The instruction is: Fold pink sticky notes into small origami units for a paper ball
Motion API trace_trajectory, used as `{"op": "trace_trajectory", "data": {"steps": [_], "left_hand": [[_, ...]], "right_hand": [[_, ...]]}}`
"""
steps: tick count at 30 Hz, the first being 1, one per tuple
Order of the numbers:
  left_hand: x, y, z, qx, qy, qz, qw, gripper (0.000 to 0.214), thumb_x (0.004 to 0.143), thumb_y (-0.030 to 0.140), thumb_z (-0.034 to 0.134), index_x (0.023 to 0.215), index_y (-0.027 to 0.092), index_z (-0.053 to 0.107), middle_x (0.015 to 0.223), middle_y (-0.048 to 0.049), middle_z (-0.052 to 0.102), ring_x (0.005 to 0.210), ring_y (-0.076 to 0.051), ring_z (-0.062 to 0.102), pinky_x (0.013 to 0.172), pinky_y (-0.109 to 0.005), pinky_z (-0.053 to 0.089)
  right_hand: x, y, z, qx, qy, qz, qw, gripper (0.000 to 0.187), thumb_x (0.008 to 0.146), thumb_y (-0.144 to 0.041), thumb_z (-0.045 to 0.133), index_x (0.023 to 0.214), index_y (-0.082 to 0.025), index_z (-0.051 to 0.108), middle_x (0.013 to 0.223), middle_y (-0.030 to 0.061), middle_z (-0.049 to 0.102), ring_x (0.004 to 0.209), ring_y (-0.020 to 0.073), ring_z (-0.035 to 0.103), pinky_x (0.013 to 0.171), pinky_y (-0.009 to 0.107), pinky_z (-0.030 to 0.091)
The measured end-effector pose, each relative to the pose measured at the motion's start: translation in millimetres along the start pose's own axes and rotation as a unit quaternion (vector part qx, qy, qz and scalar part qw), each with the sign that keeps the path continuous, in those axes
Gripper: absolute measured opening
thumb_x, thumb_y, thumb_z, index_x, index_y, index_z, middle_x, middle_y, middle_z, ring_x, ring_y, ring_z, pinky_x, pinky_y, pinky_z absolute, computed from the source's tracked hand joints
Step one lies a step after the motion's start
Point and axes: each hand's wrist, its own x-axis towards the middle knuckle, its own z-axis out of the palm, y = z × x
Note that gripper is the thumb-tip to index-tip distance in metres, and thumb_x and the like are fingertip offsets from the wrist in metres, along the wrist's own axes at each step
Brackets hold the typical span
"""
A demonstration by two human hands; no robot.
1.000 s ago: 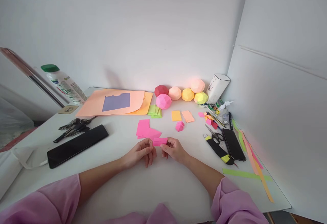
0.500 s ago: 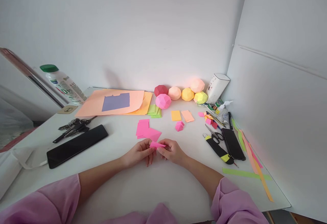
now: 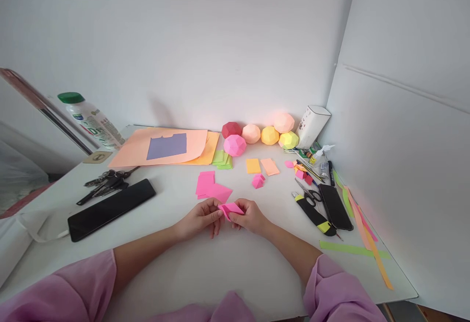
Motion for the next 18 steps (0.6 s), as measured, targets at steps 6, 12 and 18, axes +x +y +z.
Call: {"op": "trace_trajectory", "data": {"steps": [6,12,18], "left_hand": [[-4,4,7.6,0.103,0.022,-0.029,0.994,0.034,0.075,0.045,0.063,0.086,0.017,0.047,0.061,0.0,0.062,0.054,-0.016,0.062,0.042,-0.024,0.048],[-4,9,10.3,0.09,0.042,-0.029,0.995,0.031,0.081,0.048,0.054,0.078,0.018,0.048,0.061,0.0001,0.061,0.051,-0.014,0.061,0.043,-0.024,0.048],[-4,11,8.7,0.029,0.062,-0.019,0.997,0.036,0.081,0.052,0.052,0.084,0.017,0.047,0.063,-0.0001,0.06,0.054,-0.015,0.061,0.044,-0.026,0.05]], "right_hand": [[-3,1,8,-0.078,0.045,-0.016,0.996,0.035,0.07,-0.043,0.07,0.069,-0.018,0.045,0.056,-0.0045,0.05,0.049,0.0093,0.047,0.044,0.021,0.035],[-4,1,10,-0.1,0.06,-0.029,0.993,0.032,0.076,-0.044,0.063,0.069,-0.018,0.044,0.057,-0.0038,0.05,0.05,0.0101,0.048,0.044,0.022,0.036],[-3,1,6,-0.09,0.021,-0.053,0.994,0.03,0.085,-0.045,0.051,0.075,-0.016,0.053,0.058,-0.0013,0.052,0.049,0.0106,0.05,0.043,0.022,0.041]]}}
